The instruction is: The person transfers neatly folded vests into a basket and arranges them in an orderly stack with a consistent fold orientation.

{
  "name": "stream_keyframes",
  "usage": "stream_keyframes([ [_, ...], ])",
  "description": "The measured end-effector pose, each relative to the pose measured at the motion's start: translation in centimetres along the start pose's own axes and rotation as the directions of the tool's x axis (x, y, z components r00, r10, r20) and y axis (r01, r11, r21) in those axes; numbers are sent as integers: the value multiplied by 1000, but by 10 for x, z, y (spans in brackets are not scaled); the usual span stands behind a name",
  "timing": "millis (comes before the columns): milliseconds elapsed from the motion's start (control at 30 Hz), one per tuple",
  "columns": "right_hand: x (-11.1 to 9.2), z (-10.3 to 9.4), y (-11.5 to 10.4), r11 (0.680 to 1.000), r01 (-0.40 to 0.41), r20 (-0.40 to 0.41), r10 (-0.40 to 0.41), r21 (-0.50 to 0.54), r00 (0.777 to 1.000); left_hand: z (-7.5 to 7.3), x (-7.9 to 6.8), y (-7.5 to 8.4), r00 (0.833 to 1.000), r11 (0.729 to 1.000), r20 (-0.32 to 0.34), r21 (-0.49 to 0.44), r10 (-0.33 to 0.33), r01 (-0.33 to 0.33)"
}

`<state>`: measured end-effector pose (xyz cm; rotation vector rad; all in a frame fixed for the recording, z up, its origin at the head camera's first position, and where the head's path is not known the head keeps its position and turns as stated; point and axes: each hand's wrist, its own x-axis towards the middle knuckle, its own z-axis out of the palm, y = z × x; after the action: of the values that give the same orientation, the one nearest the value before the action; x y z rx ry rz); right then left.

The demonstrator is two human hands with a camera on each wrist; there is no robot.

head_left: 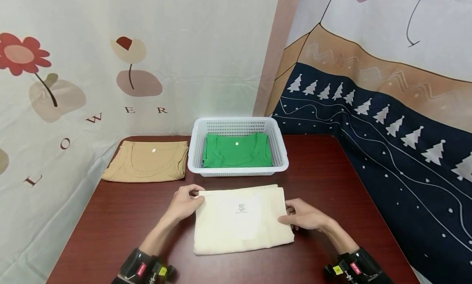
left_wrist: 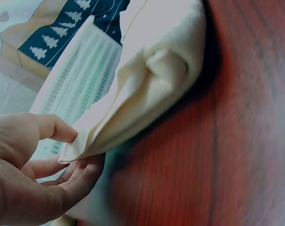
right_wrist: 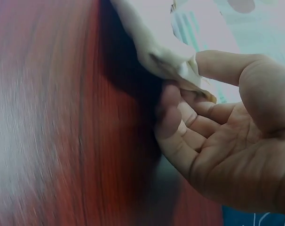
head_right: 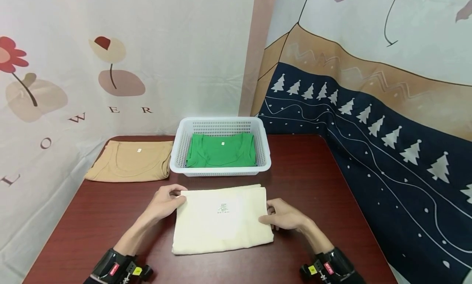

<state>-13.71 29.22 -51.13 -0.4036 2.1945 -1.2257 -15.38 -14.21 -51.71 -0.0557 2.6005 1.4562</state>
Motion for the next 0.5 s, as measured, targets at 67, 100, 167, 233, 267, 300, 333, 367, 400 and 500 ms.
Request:
stream_keyframes([
  [67, 2, 4, -2, 1000, 9, 10, -9, 14, 1000, -5, 0, -2, 1000, 1000, -11, 7, -6, 6],
  [100, 3, 7, -4, 1000, 10, 13, -10, 24, 1000, -7, 0, -3, 1000, 1000, -18, 10, -8, 8],
  [167, 4, 11, -5, 999, 17, 18, -18, 44, 1000, -10, -1, -4, 999, 1000, -31, 7, -19, 19],
  [233, 5, 14, -6, 998, 24, 13, -25, 59, 1000, -12, -1, -5, 999, 1000, -35, -4, -26, 26],
  [267, 6, 15, -7, 998, 27, 8, -27, 63, 1000, -12, -2, -6, 999, 1000, -35, -9, -30, 30],
  [300, 6, 16, -7, 997, 30, 2, -30, 67, 1000, -12, -2, -6, 999, 999, -35, -16, -37, 36],
  [333, 7, 17, -7, 997, 33, -3, -33, 69, 999, -13, -3, -7, 998, 999, -33, -24, -44, 43],
  [367, 7, 17, -8, 997, 36, -9, -35, 74, 999, -13, -3, -7, 998, 998, -32, -32, -50, 49],
  [400, 7, 17, -8, 997, 36, -18, -35, 67, 999, -13, -3, -7, 998, 998, -33, -36, -57, 56],
  [500, 8, 18, -8, 998, 36, -35, -35, 54, 999, -13, -4, -9, 995, 996, -42, -32, -87, 85],
])
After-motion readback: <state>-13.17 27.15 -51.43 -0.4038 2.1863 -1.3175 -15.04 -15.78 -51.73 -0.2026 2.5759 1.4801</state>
